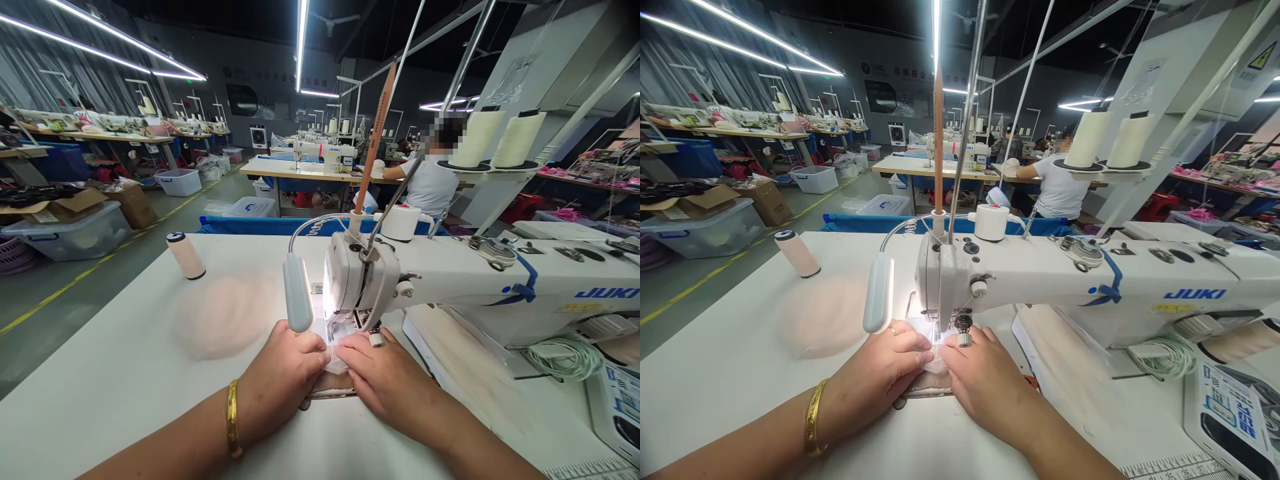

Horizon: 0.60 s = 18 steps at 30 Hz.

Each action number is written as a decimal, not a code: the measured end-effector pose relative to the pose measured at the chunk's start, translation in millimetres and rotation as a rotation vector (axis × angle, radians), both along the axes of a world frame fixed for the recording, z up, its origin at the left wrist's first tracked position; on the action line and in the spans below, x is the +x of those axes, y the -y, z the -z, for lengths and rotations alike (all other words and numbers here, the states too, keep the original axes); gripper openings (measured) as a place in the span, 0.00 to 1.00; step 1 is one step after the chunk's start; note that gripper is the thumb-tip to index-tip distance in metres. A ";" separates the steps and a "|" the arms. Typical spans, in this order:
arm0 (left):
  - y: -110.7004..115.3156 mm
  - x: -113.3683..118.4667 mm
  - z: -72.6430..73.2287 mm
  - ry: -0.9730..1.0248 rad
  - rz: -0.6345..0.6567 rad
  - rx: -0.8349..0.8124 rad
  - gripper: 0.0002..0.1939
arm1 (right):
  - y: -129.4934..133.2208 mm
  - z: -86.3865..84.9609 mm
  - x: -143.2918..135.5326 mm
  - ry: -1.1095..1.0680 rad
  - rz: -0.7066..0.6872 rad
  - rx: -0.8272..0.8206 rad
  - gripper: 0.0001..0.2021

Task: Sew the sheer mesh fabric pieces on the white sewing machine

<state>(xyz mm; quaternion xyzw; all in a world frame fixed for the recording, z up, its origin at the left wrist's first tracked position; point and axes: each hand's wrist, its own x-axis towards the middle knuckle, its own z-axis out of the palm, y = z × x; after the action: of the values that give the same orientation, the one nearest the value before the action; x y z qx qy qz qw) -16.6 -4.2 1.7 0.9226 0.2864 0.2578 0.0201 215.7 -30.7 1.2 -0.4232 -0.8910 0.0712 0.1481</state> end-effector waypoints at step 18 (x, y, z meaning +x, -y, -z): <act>-8.3 -1.2 8.2 0.016 0.058 0.017 0.14 | -2.3 3.5 -2.2 0.003 0.049 0.017 0.13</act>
<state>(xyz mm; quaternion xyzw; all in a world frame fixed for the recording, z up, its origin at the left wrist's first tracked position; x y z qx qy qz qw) -17.9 4.1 -6.4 0.9286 0.2569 0.2668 0.0222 213.4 -28.5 -2.3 -0.4437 -0.8812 0.0596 0.1519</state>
